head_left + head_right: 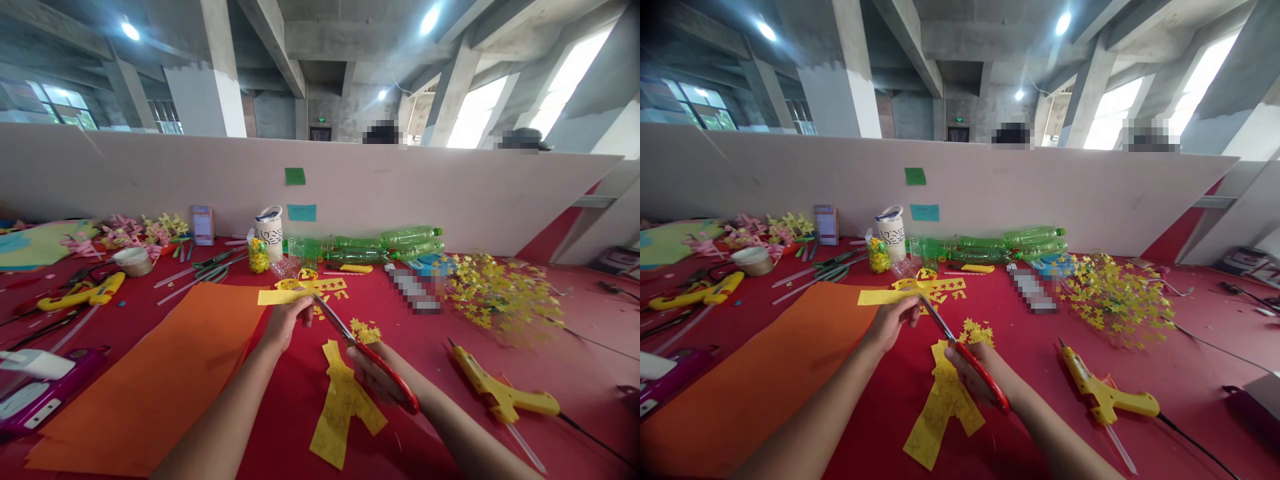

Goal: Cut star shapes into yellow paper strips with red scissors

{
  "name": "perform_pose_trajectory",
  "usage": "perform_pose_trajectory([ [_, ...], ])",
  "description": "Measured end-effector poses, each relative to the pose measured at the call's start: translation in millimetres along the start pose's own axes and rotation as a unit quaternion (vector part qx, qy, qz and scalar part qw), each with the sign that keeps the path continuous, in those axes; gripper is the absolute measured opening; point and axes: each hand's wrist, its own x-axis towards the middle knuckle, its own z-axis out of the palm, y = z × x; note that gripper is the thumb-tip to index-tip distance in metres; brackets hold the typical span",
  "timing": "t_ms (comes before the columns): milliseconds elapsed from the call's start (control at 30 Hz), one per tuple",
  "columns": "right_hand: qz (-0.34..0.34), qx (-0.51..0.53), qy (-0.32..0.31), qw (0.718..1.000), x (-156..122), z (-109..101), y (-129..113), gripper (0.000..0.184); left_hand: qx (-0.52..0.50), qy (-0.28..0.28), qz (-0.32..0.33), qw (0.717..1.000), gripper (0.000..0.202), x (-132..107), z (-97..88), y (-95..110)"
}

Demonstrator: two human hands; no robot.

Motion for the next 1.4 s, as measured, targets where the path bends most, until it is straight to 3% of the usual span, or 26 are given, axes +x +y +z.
perform_pose_trajectory([
  [667,0.045,0.028,0.006,0.999,3.1,-2.4,3.4,0.050,-0.006,0.004,-0.014,1.000,0.023,1.4,-2.6,-0.7],
  [1000,0.038,0.042,0.010,0.998,4.6,-2.2,4.3,0.050,0.011,0.022,0.044,0.999,0.020,-0.4,2.7,-4.2],
  [1400,0.049,0.038,0.001,0.998,1.7,-4.1,1.8,0.051,0.033,0.025,0.050,0.998,0.024,-0.3,0.7,-2.1],
])
